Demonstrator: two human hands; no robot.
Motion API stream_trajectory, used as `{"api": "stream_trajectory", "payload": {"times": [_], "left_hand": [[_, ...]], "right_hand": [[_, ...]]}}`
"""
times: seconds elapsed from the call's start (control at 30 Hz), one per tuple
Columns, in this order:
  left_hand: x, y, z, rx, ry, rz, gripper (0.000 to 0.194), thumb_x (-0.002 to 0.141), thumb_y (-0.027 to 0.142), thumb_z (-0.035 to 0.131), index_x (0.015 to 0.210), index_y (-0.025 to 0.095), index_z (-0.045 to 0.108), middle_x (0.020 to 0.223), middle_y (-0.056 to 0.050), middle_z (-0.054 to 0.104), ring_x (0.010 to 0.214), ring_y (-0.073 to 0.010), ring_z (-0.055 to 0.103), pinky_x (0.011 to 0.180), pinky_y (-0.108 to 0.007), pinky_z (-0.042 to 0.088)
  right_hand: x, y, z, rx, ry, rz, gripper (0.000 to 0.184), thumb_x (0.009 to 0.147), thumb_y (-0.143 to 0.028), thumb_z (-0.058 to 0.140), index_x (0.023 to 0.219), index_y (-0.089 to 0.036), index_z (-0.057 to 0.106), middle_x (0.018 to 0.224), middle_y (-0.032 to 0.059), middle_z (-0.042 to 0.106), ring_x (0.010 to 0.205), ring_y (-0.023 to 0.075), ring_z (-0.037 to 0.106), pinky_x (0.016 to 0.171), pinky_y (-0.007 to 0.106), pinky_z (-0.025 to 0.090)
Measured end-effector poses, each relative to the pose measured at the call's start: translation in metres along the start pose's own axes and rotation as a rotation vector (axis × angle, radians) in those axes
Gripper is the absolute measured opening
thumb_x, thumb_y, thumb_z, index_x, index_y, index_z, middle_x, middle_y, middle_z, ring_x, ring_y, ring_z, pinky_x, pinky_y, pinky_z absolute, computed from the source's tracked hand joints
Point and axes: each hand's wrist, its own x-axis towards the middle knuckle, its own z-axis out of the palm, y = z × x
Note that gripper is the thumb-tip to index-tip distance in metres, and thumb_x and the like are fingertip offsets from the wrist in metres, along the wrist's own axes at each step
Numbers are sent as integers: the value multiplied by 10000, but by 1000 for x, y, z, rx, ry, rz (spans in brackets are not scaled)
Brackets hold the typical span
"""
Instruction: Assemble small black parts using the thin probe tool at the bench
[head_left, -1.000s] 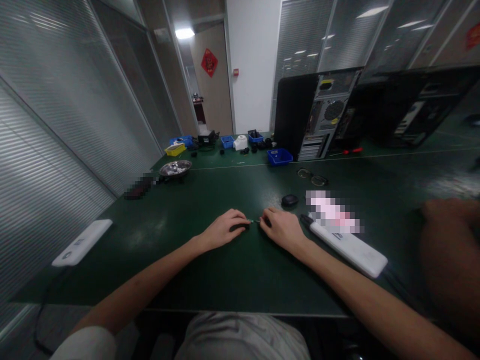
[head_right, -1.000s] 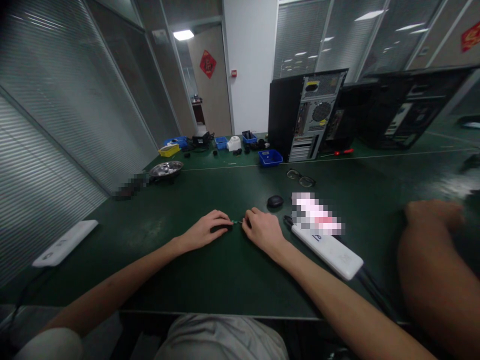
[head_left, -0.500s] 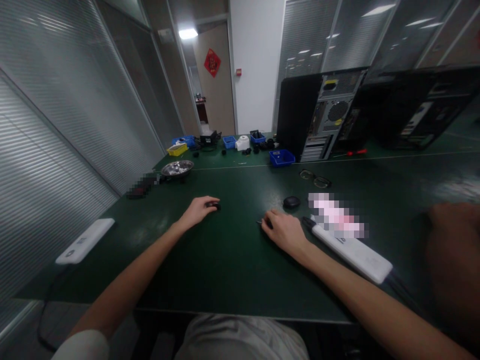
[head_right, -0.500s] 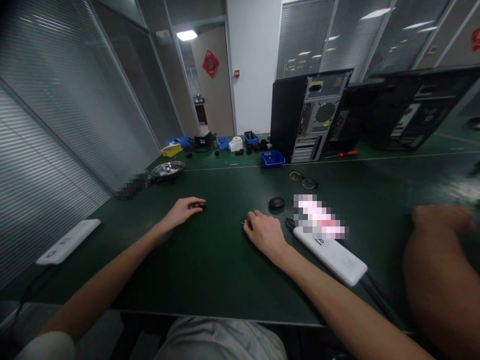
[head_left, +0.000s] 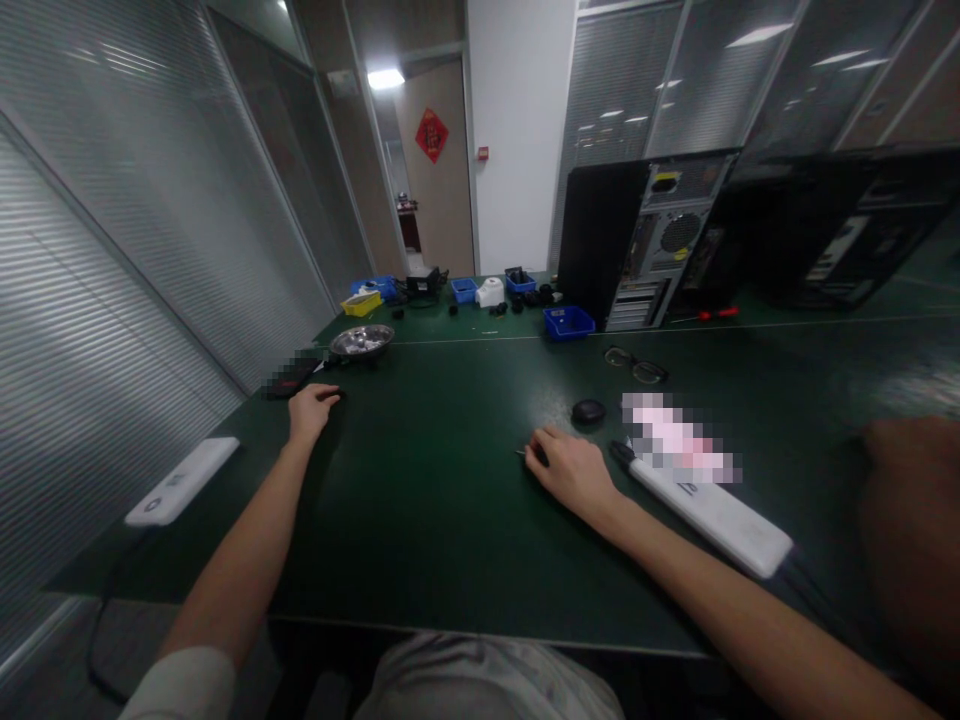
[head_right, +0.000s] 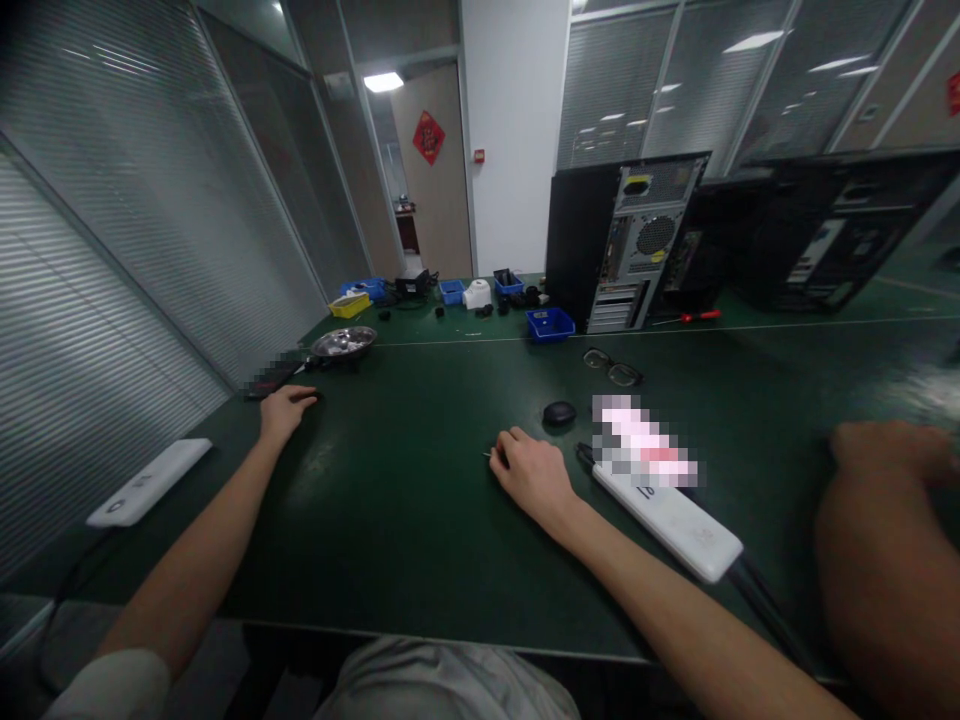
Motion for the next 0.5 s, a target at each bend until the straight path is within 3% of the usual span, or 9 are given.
{"api": "stream_trajectory", "payload": {"times": [0.5], "left_hand": [[3, -4, 5, 40, 26, 47, 322, 977, 387, 612, 1164, 130, 662, 1194, -113, 675, 1083, -228, 657, 991, -464, 535]], "right_hand": [[2, -1, 0, 12, -1, -6, 258, 1044, -404, 455, 1010, -233, 645, 1035, 37, 679, 804, 167, 660, 616, 274, 344]]}}
